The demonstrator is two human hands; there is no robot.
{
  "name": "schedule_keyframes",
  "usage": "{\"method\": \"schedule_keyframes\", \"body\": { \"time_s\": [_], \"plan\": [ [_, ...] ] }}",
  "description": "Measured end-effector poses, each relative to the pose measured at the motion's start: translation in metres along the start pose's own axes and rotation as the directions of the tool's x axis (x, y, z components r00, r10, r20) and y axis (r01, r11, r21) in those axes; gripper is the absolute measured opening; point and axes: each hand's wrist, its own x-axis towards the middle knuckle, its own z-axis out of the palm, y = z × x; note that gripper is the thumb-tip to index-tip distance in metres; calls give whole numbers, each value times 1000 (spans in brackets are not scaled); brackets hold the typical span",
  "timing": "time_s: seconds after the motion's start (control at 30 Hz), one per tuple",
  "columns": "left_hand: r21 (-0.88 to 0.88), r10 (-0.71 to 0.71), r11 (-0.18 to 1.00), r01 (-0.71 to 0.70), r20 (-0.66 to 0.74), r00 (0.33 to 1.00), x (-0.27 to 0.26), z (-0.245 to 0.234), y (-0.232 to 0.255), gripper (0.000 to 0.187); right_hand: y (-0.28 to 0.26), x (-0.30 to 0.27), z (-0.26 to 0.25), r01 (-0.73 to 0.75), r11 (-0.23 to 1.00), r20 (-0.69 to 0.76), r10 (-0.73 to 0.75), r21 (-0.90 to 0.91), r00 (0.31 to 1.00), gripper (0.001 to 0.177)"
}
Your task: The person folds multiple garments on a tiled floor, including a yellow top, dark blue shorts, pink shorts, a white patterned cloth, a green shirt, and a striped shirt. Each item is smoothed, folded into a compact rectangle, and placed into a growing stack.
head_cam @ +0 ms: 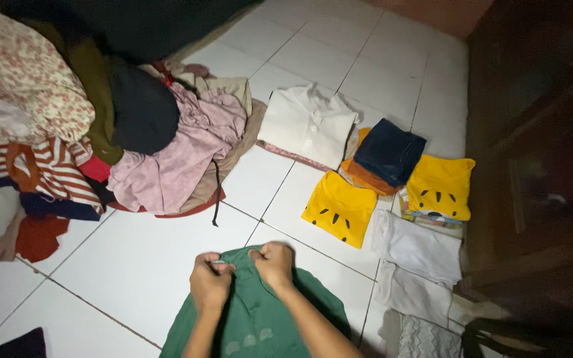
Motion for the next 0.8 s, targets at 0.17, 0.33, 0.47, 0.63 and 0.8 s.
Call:
{"method": "schedule_keyframes", "body": {
  "time_s": [0.17,0.33,0.47,0.63,0.8],
  "plan": [
    [176,104,977,-119,95,990,-10,-12,21,35,-32,-4,-20,121,964,35,-116,-236,993,33],
    [317,173,926,-203,120,978,9,-27,44,55,-52,8,-39,312,891,73,-306,-330,949,48],
    [448,126,858,-253,295,947,35,-34,46,29,-37,30,-46,308,900,298,-217,-307,930,22],
    [501,417,633,-590,421,805,48,-30,39,34,-30,40,-46,288,937,440,-177,-198,880,14],
    [534,491,498,-684,477,729,44,-43,51,16,-54,24,-65,369,917,395,-286,-153,873,13]
  ]
}}
